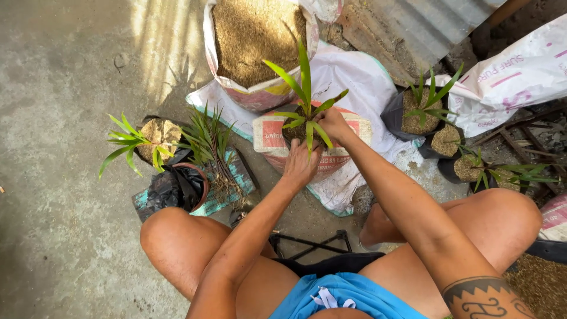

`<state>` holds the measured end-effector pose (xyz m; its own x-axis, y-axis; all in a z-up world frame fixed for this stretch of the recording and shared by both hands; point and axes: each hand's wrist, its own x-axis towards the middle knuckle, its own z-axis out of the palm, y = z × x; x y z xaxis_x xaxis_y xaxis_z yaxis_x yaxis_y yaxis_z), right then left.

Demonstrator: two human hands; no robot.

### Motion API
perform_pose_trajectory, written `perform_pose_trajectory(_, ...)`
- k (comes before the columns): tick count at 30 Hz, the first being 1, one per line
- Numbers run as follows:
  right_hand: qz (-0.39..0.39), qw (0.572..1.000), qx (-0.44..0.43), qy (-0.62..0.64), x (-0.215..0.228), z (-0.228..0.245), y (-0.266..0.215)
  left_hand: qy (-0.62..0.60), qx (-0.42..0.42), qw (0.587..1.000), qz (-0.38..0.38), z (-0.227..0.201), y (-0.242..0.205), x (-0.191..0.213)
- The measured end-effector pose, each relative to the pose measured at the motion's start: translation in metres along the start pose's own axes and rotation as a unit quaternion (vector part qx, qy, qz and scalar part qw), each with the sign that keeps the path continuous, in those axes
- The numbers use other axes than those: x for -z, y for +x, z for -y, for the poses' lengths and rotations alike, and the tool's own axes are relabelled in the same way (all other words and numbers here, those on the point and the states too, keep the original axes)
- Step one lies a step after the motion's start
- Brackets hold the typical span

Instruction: Planting a seedling into a pot by firming the soil and adding more from a bag.

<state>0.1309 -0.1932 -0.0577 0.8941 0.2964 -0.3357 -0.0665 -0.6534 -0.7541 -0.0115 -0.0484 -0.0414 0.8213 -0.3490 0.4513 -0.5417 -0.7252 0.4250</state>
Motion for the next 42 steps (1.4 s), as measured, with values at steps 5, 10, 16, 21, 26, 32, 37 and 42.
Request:
perform_pose_trajectory(5, -0.017, 0.991, -0.05, 0.121, 0.003, 0.029, -0.022, -0.01, -0.006, 1.0, -0.016, 0.01, -0.007, -0.016)
perform_pose_trajectory(10, -0.032, 0.993, -0.038, 0.107, 0.0, 0.002, -0.005, -0.02, 0.053, 0.998, 0.022, -0.009, 0.014, 0.026)
perform_pose_trajectory(16, -0.036, 0.988, -0.057, 0.141, -0.01, 0.013, -0.013, -0.009, 0.144, 0.989, 0.034, 0.005, 0.024, 0.078)
perform_pose_trajectory(21, -0.054, 0.982, -0.071, 0.168, -0.009, 0.03, -0.013, 0.043, 0.114, 0.993, 0.012, 0.027, 0.016, 0.062)
perform_pose_trajectory(26, -0.073, 0.972, -0.099, 0.2, -0.007, 0.033, -0.026, 0.07, 0.073, 0.995, 0.024, 0.043, 0.003, 0.026)
perform_pose_trajectory(32, -0.097, 0.961, -0.106, 0.235, -0.006, 0.062, -0.039, 0.048, 0.063, 0.996, 0.036, 0.058, -0.008, 0.013)
perform_pose_trajectory(37, -0.11, 0.969, -0.099, 0.2, 0.01, 0.067, -0.051, 0.031, 0.045, 0.998, 0.032, 0.041, -0.003, 0.055)
perform_pose_trajectory(42, -0.071, 0.965, -0.133, 0.213, 0.005, 0.103, -0.093, 0.041, 0.008, 0.999, 0.031, 0.048, -0.012, 0.03)
